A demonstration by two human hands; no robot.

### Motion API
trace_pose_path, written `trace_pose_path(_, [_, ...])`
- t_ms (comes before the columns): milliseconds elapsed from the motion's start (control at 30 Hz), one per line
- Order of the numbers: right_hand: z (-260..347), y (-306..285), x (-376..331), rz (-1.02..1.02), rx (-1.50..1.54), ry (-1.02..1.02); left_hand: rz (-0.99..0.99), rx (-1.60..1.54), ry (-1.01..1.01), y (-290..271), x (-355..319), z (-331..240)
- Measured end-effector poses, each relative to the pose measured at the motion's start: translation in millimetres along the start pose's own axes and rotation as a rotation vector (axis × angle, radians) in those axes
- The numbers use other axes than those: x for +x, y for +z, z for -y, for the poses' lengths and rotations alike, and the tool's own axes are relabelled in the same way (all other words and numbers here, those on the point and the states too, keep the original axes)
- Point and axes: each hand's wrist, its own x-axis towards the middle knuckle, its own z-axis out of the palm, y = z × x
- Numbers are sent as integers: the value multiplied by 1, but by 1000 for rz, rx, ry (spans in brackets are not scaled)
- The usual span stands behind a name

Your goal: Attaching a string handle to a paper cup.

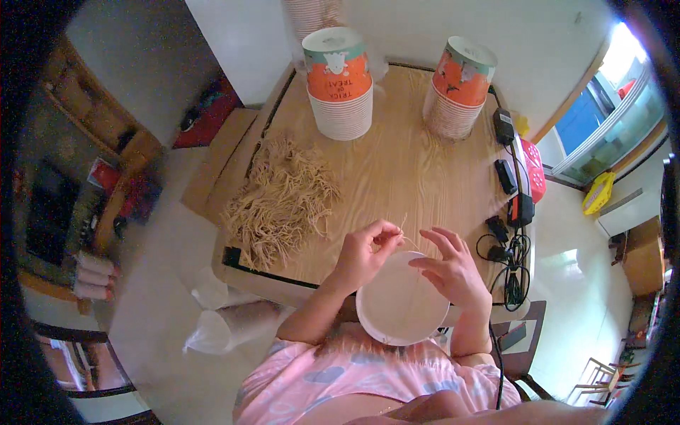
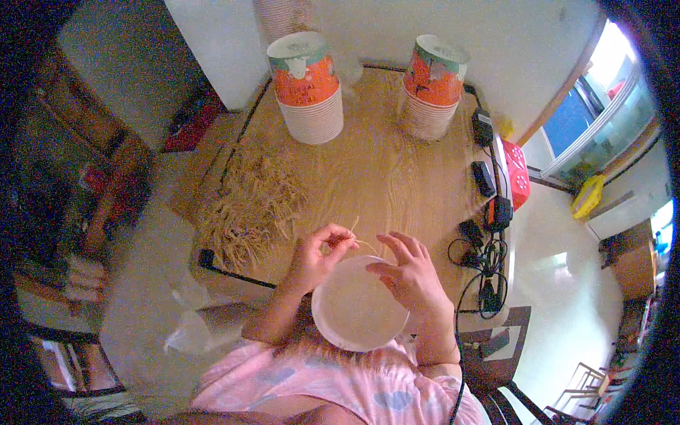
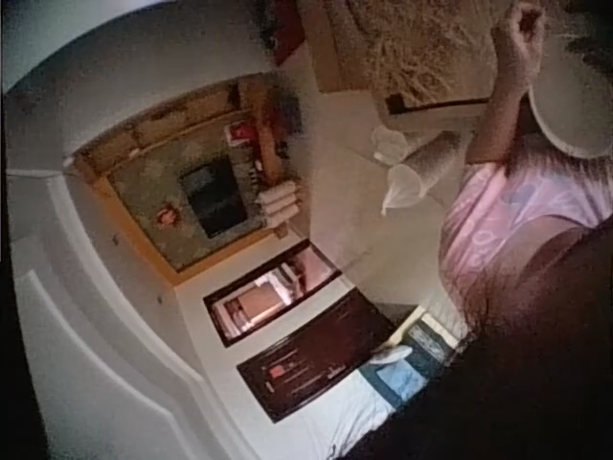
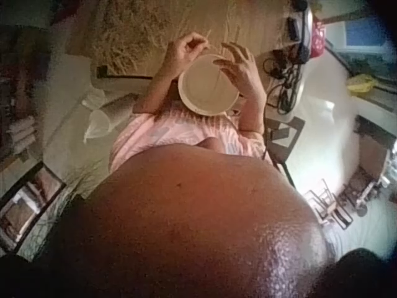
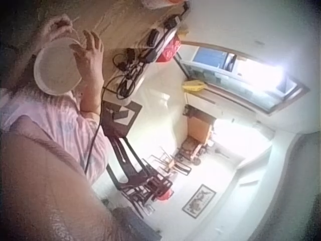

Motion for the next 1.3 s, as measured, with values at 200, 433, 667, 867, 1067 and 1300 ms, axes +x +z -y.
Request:
trace_pose_path(200, [-11,20,1,85,-75,31,100,-10,-30,2,-4,-9])
trace_pose_path(433, [10,7,3,-246,144,93,254,-213,-151,6,-2,-3])
trace_pose_path(667, [25,18,20,-345,487,334,566,-719,-668,4,29,11])
trace_pose_path(867, [10,32,21,-499,302,343,641,-515,-593,8,42,18])
trace_pose_path(1067, [9,21,24,-525,567,415,408,149,215,9,48,31])
trace_pose_path(1300, [16,18,25,-536,447,315,532,171,30,8,41,17])
